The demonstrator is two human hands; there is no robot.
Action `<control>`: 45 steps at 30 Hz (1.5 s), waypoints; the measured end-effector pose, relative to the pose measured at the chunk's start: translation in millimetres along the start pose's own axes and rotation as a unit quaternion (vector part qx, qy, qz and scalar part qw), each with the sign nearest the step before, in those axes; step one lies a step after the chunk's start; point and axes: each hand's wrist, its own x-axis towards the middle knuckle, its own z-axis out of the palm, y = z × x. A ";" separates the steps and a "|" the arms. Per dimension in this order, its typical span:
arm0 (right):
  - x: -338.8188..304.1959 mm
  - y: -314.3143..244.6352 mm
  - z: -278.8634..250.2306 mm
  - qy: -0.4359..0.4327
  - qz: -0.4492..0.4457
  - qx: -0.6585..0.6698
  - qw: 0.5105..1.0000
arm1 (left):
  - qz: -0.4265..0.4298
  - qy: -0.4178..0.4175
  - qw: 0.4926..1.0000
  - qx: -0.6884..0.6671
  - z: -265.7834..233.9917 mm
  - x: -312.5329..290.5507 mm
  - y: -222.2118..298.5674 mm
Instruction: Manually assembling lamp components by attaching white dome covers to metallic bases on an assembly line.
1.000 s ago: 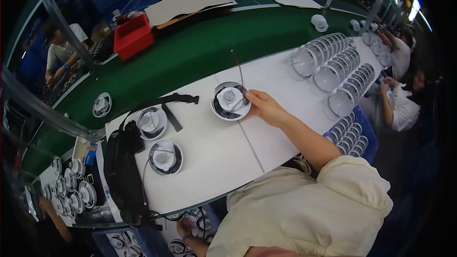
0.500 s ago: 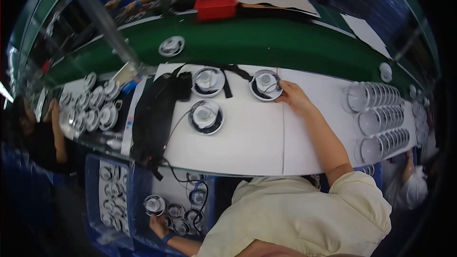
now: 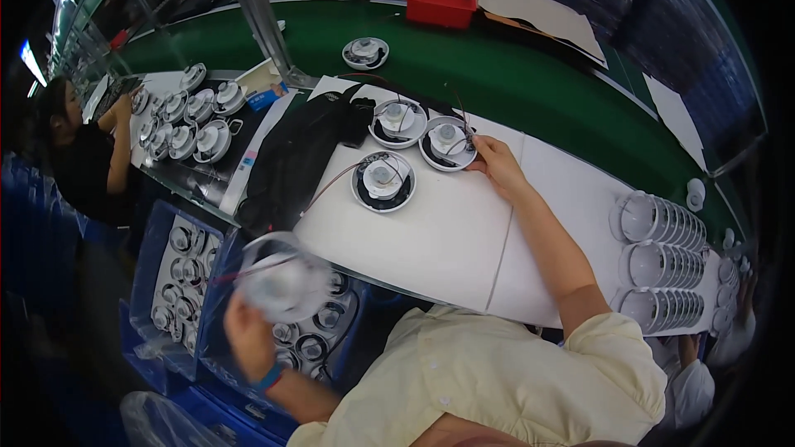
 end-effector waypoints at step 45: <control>-140.4 8.6 -95.8 -0.058 0.037 0.063 0.996 | 0.134 -0.420 0.894 0.083 289.2 20.5 0.1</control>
